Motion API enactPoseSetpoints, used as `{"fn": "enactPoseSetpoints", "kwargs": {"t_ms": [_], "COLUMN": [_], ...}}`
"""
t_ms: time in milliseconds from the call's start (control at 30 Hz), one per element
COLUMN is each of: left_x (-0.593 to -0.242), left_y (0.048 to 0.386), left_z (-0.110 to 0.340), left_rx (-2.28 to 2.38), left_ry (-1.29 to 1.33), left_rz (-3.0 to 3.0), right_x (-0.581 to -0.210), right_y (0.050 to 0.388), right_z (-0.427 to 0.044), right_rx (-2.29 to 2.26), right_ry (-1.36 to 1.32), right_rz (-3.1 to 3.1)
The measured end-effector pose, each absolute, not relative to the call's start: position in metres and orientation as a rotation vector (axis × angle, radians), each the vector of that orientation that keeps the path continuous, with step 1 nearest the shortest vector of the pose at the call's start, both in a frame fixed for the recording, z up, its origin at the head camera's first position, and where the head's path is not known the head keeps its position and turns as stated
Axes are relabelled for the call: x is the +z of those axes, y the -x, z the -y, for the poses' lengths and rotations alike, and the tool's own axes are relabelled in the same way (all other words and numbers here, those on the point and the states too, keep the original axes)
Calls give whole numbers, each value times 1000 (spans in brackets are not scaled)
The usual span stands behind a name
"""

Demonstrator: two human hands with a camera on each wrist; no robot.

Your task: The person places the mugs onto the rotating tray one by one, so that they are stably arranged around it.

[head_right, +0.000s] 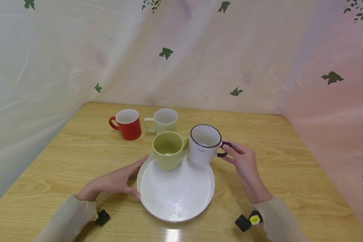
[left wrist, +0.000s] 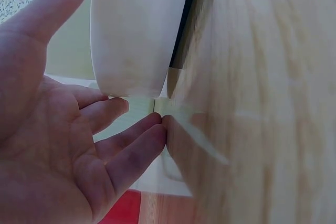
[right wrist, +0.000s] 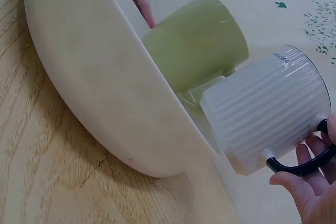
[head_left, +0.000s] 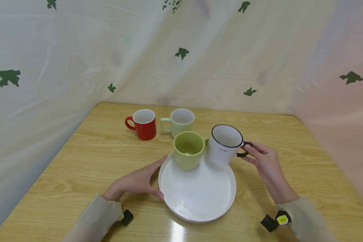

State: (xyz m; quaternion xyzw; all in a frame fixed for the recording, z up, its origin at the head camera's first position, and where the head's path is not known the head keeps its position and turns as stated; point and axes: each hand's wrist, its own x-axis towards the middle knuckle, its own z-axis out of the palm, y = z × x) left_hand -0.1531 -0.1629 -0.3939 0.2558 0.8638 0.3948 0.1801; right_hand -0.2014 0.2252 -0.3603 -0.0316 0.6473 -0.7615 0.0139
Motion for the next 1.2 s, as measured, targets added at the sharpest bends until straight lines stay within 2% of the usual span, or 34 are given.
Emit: {"fn": "enactPoseSetpoints", "kwargs": {"t_ms": [1200], "left_x": [-397], "left_y": [154], "left_z": [165], "left_rx": [1131], "left_ry": [-735], "left_rz": [-2448], "right_x": [-359], "right_y": [216], "right_z": [-170], "right_rx": [-2216], "right_ry": [92], "right_rz": [-2105]}}
